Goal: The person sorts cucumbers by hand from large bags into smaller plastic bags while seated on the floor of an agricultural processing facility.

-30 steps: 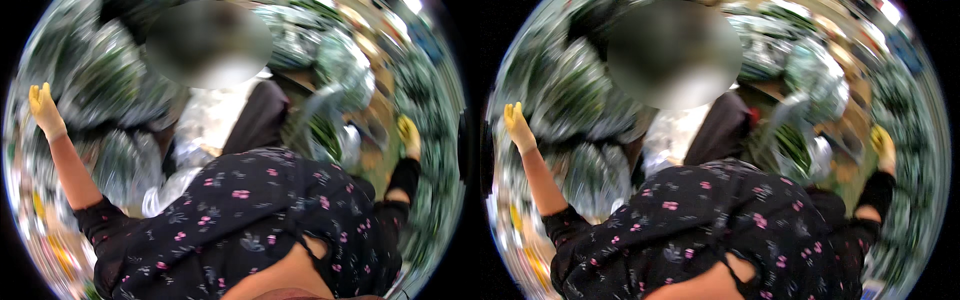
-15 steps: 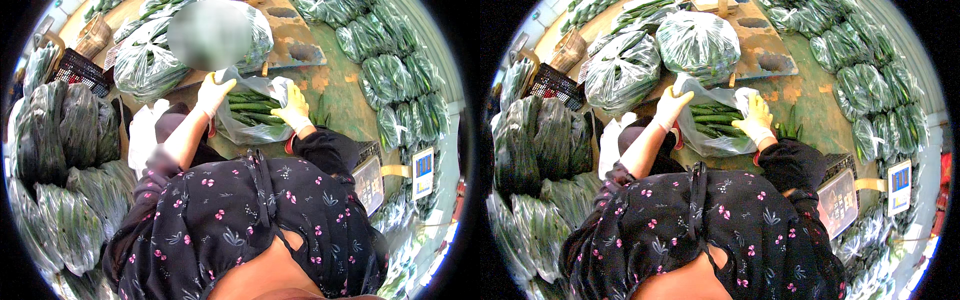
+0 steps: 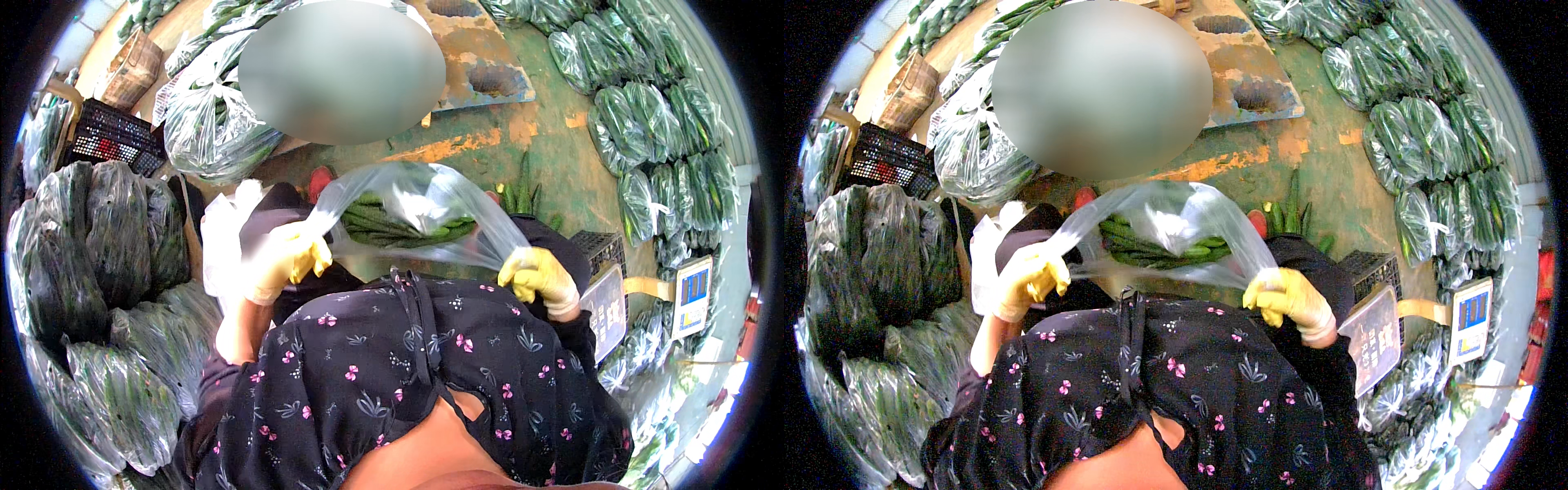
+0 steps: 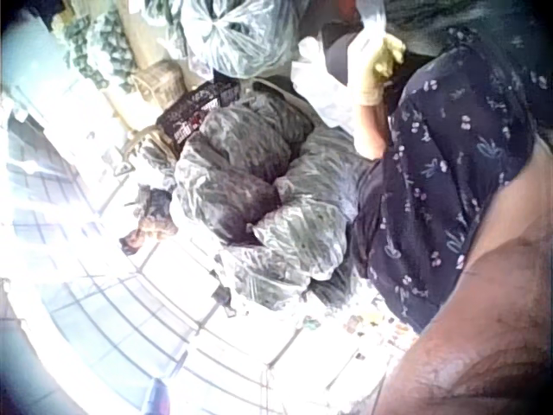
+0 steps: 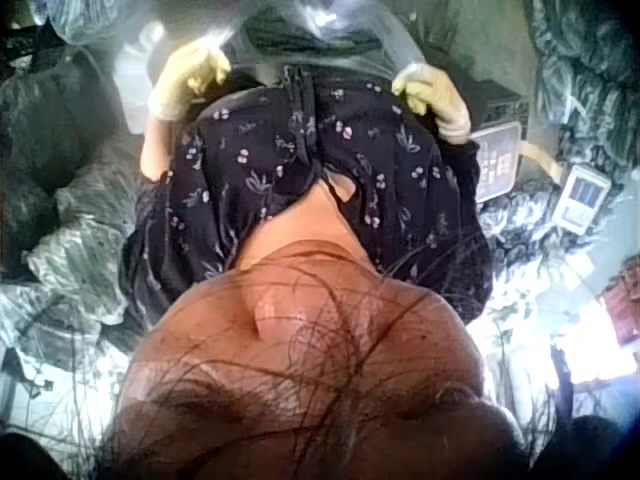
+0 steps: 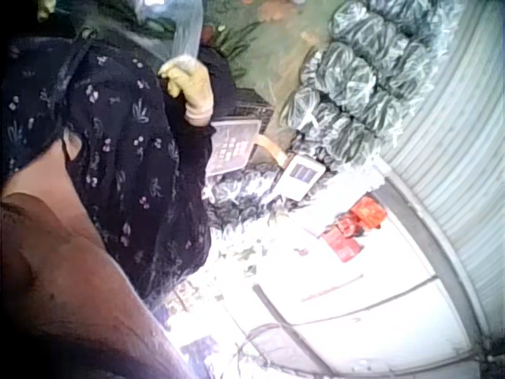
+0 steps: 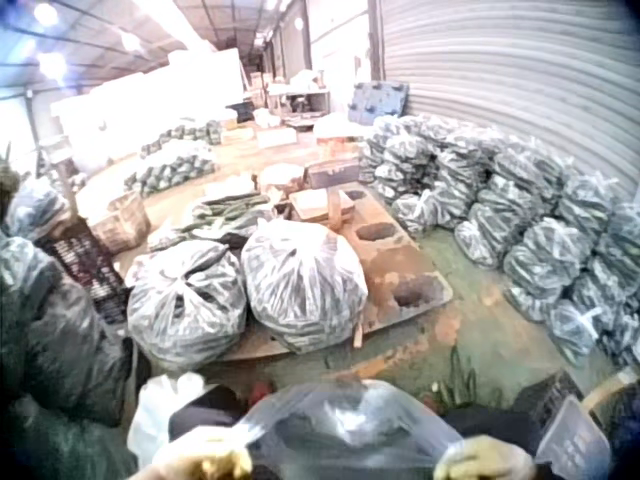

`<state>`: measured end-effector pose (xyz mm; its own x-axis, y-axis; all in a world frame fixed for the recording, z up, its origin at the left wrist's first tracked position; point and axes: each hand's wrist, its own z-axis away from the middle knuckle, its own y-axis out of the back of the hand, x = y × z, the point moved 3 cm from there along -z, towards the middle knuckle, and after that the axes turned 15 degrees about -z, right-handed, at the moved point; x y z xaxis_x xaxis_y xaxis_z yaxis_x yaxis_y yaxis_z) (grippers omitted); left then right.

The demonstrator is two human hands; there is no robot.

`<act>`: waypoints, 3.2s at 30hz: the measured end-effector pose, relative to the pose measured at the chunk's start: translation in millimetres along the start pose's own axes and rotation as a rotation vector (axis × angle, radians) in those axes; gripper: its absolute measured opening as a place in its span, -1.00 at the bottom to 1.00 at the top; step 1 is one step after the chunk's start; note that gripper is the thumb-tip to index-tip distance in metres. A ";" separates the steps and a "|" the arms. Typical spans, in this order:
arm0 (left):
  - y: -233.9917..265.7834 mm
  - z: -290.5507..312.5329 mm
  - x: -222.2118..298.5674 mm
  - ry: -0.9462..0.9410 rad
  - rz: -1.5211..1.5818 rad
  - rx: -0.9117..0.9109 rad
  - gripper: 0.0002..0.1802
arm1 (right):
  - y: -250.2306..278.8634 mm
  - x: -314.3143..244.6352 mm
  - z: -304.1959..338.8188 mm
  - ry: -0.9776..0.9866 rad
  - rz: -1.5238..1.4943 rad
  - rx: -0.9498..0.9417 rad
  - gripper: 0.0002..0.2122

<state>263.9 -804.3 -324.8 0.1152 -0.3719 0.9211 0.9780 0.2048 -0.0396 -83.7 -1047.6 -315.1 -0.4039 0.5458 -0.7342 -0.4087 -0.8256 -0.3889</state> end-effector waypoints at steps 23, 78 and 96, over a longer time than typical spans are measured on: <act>121.4 -194.2 13.0 -0.128 0.249 0.605 -0.67 | 122.6 -182.8 -293.3 0.171 0.755 0.419 -0.73; 239.7 -421.1 -95.6 0.049 0.628 0.537 -0.12 | 116.4 42.0 -512.7 0.183 -1.701 0.277 -0.66; -26.0 -456.9 30.4 0.052 -0.052 -0.344 -0.54 | 419.7 -187.8 -383.7 0.739 -0.476 0.957 -0.76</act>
<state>321.4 -1234.5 -472.7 0.0632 -0.4212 0.9047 0.9831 -0.1297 -0.1291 134.6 -1551.4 -554.0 0.3604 0.2945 -0.8851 -0.9286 0.0230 -0.3704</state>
